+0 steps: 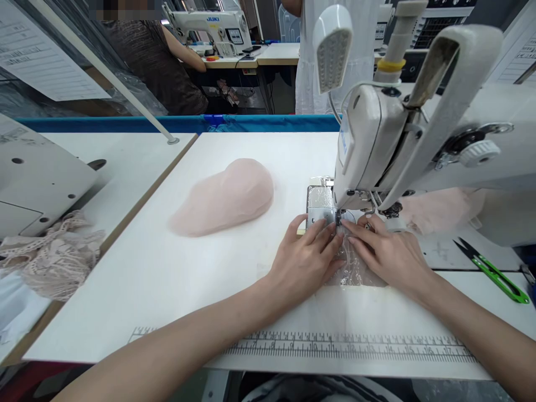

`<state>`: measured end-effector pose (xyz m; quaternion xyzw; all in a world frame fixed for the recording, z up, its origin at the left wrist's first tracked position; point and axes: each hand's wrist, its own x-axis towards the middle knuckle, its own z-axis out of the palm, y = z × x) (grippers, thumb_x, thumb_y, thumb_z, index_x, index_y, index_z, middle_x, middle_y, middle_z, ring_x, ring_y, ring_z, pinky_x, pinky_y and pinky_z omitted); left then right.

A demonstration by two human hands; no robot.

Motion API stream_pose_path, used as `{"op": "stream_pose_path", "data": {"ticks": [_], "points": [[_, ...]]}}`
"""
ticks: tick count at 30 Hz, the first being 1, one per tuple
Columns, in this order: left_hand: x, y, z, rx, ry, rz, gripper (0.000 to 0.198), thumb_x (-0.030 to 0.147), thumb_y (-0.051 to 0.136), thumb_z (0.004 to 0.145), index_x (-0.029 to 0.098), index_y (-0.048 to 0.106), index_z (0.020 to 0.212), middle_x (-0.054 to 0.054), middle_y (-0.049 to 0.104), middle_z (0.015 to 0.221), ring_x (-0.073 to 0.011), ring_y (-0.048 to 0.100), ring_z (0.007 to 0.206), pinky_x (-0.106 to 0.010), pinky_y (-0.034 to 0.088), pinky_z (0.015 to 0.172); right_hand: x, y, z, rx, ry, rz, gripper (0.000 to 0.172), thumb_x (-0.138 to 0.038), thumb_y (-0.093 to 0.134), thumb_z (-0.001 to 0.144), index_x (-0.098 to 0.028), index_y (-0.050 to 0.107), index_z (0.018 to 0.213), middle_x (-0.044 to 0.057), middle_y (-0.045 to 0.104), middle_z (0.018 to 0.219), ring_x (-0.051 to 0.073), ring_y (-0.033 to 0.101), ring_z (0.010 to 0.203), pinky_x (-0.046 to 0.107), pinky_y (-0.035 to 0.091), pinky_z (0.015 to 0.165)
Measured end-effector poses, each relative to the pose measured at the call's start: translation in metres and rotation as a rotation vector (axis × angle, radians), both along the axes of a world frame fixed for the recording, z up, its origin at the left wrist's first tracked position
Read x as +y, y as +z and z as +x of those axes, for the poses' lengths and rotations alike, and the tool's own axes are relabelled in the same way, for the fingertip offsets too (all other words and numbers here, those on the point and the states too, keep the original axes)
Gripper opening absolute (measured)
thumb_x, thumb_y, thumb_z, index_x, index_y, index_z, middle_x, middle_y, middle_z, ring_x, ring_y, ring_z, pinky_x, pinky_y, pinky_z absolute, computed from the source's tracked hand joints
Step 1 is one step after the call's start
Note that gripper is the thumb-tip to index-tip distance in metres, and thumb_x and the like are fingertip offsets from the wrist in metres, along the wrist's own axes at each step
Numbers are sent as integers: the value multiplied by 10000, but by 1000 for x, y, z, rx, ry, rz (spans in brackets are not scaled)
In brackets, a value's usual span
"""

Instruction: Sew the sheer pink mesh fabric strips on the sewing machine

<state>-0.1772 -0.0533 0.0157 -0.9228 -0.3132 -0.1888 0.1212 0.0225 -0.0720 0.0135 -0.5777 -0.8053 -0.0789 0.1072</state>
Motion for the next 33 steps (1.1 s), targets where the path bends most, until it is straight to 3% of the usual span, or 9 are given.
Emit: {"op": "stream_pose_path", "data": {"ticks": [10, 19, 25, 33], "points": [[-1, 0, -1, 16, 4, -23, 340, 354, 425, 966, 184, 551, 1232, -69, 628, 1210, -200, 488, 1211, -454, 261, 1067, 0, -2, 4, 75, 49, 7, 350, -334, 407, 951, -333, 586, 1252, 58, 659, 983, 90, 502, 500, 221, 296, 429], [0, -1, -1, 15, 1, -16, 341, 368, 429, 970, 183, 559, 1225, -57, 621, 1225, -196, 491, 1207, -450, 252, 1067, -1, -1, 4, 116, 51, 57, 344, -328, 428, 939, -253, 630, 1208, 76, 656, 976, 100, 546, 543, 215, 321, 445], [0, 1, -1, 7, 6, -23, 340, 367, 431, 971, 201, 553, 1241, -49, 624, 1222, -201, 493, 1210, -441, 264, 1060, -2, -2, 6, 3, 81, 152, 303, -296, 438, 939, -267, 704, 1081, 46, 659, 803, 77, 465, 462, 222, 262, 446], [0, 1, -1, -3, 12, -31, 333, 375, 454, 962, 212, 560, 1233, -44, 627, 1219, -198, 509, 1189, -448, 266, 1055, -3, -2, 7, -86, 93, 192, 303, -311, 442, 942, -268, 691, 1108, 42, 658, 791, 90, 473, 477, 234, 259, 460]]}}
